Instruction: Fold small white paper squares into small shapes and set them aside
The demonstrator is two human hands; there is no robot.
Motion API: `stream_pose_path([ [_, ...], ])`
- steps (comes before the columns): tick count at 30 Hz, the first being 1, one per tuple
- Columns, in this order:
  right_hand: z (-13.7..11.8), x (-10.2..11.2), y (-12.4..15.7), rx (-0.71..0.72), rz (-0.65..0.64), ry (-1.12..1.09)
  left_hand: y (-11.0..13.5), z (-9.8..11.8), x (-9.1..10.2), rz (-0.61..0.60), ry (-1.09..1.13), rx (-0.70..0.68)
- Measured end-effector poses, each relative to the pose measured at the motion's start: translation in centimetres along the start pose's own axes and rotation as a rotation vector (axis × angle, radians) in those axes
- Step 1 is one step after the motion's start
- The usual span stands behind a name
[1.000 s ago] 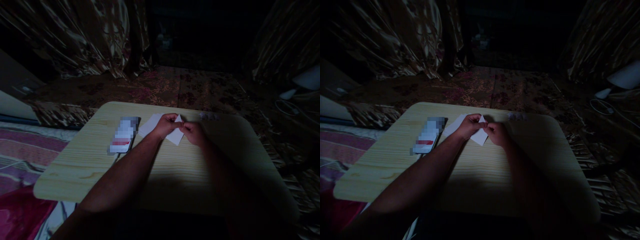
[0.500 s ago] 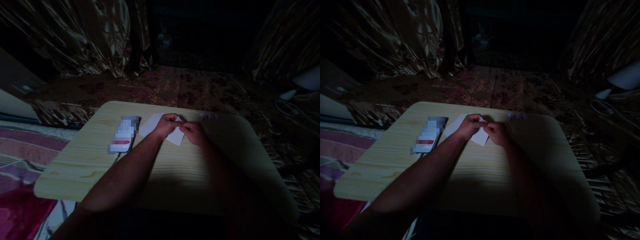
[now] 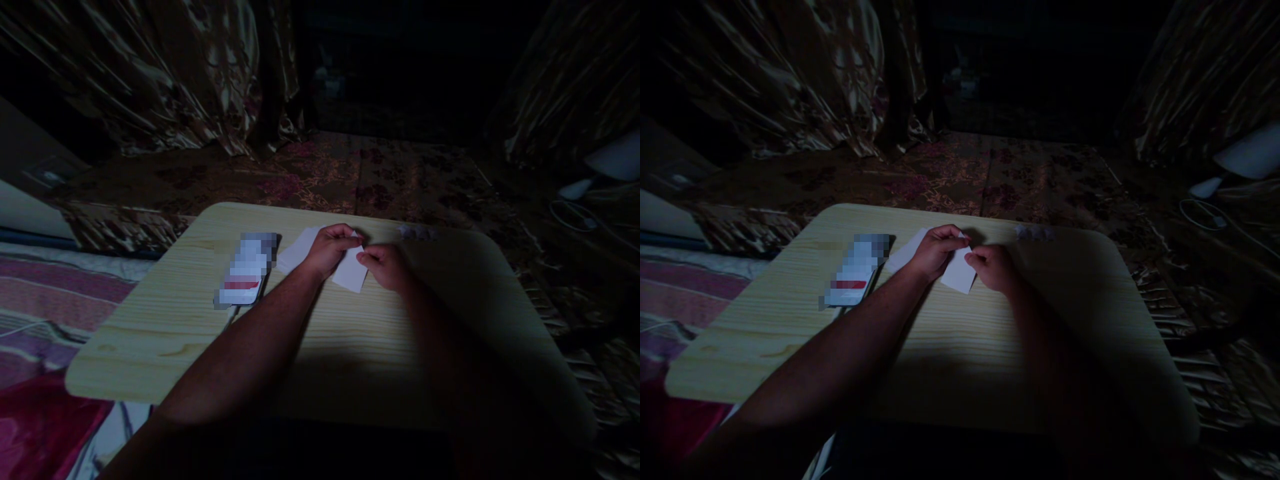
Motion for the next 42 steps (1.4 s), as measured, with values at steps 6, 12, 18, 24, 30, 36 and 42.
stream_pose_path([
  [6,0.00,0.00,0.06,0.005,-0.007,0.010,-0.08,0.10,0.10,0.019,0.020,0.005],
  [12,0.05,-0.10,0.09,-0.010,-0.010,0.010,-0.05,0.24,0.11,0.033,0.040,0.006],
  [18,-0.16,0.02,0.05,0.016,-0.004,0.028,-0.11,0.13,0.20,0.040,0.037,0.002],
  [24,-0.08,-0.09,0.12,0.025,-0.016,0.028,-0.40,0.23,0.38,0.044,0.075,-0.028],
  [30,-0.12,-0.09,0.17,-0.005,-0.029,0.007,-0.88,0.40,0.52,0.057,0.193,-0.020],
  [36,0.02,0.25,0.07,-0.049,0.020,-0.026,-0.22,-0.01,0.19,0.026,0.016,-0.027],
  [42,-0.20,0.56,-0.01,-0.021,0.082,-0.062,-0.32,-0.36,0.29,0.019,-0.088,-0.064],
])
Point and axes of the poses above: each hand's wrist, its own y-axis away from the middle knuckle, its own x-axis out of the back of the hand, z = x × y, the point moved 5 cm from there along -y, towards the middle knuckle, and after that the axes turned 13 degrees about z, right-handed, at the moved point
